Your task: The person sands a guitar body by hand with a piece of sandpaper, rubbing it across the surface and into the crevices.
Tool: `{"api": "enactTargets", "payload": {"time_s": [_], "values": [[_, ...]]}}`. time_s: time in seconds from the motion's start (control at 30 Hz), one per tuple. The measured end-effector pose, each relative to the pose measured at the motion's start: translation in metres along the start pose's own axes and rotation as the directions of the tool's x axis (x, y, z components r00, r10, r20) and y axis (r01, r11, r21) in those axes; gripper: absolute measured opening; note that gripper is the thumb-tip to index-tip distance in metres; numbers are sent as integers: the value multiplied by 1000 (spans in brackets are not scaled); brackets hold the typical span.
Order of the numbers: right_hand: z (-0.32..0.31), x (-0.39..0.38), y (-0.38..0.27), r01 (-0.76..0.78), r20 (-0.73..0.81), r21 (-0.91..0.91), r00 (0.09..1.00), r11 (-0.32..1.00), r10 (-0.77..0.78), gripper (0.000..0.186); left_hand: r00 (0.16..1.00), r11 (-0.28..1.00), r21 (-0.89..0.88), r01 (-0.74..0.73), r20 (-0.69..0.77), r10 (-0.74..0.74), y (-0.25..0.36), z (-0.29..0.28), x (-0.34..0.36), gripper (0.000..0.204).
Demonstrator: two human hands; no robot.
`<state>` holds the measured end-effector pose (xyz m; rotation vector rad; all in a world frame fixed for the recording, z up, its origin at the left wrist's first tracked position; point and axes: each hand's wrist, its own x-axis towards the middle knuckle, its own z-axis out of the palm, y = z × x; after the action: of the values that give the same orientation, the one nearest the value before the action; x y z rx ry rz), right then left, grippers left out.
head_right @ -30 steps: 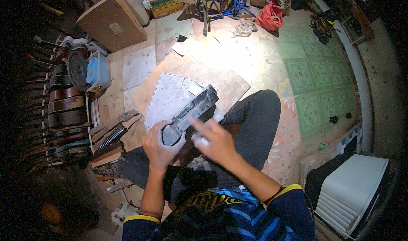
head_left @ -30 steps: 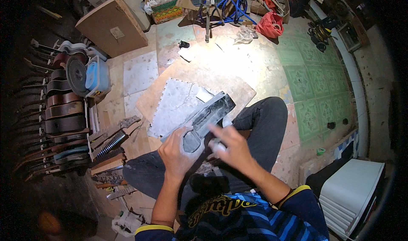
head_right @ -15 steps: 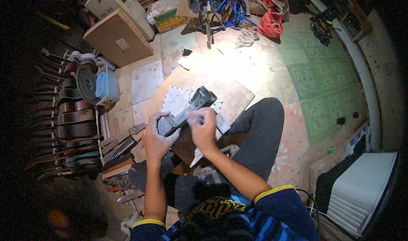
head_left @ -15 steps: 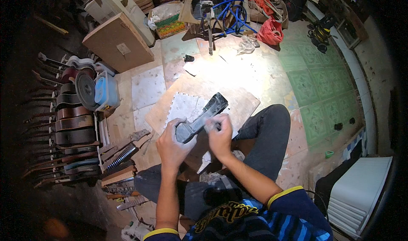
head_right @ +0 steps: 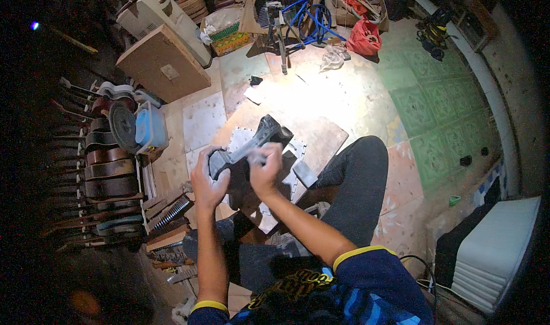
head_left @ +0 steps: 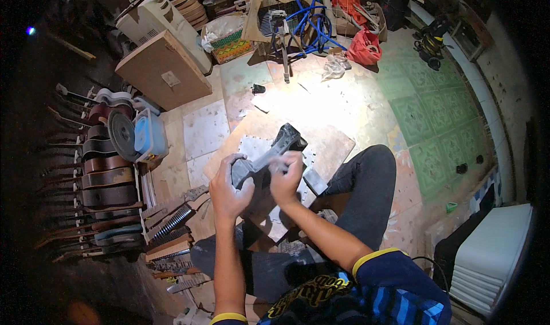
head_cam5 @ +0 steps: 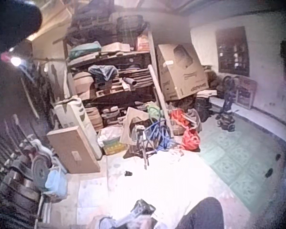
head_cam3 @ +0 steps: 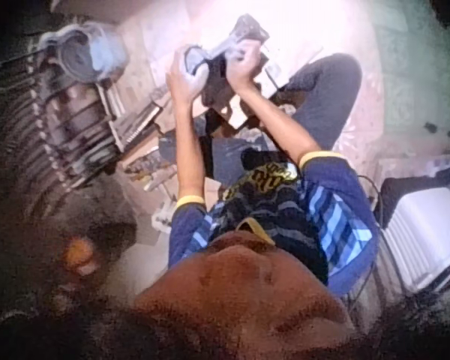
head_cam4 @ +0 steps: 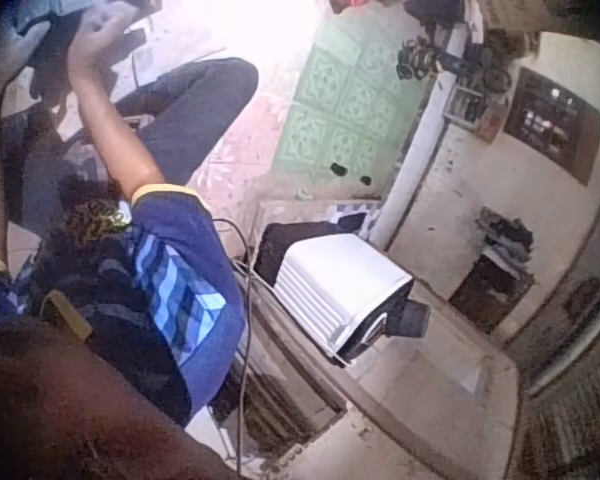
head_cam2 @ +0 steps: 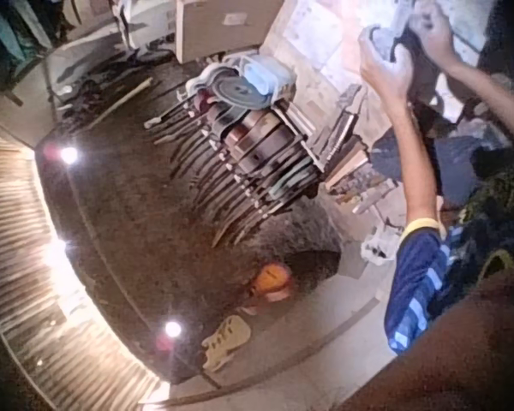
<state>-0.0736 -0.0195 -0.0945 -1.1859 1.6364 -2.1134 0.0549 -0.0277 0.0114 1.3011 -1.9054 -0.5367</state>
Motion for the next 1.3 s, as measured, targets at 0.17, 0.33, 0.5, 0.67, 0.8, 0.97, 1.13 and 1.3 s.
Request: {"api": "enactTargets", "payload": {"time_s": [0.17, 0.33, 0.5, 0.67, 0.8, 0.97, 1.13, 1.3], "values": [[20, -18, -14, 159, 82, 51, 983, 986, -163, 22, 1000, 1000, 12, -10, -1, 10, -20, -1, 11, 41], [31, 16, -2, -202, -189, 60, 959, 978, 209, 21, 999, 999, 34, 24, -34, -22, -28, -2, 24, 40], [40, 14, -4, 30, 12, 47, 999, 998, -30, 20, 998, 999, 34, 5, -67, -2, -34, -4, 33, 34], [39, 8, -4, 113, 113, -10, 987, 994, -111, 17, 998, 999, 42, 18, -65, -15, -42, -2, 38, 33], [22, 47, 36, -141, -30, -99, 990, 985, 139, 17, 998, 1000, 11, 23, -59, -23, -40, 1, 42, 34], [-24, 66, 18, -306, 63, -113, 947, 945, 314, 16, 995, 994, 65, 91, -54, -87, -42, -3, 41, 42], [-75, 47, -11, -482, 389, 76, 820, 873, 420, 26, 989, 986, 81, 143, -50, -139, -27, -4, 33, 52], [-102, 44, -42, -750, 612, 48, 544, 660, 573, 27, 992, 984, 136, 118, -54, -112, -2, 3, 10, 56]]}}
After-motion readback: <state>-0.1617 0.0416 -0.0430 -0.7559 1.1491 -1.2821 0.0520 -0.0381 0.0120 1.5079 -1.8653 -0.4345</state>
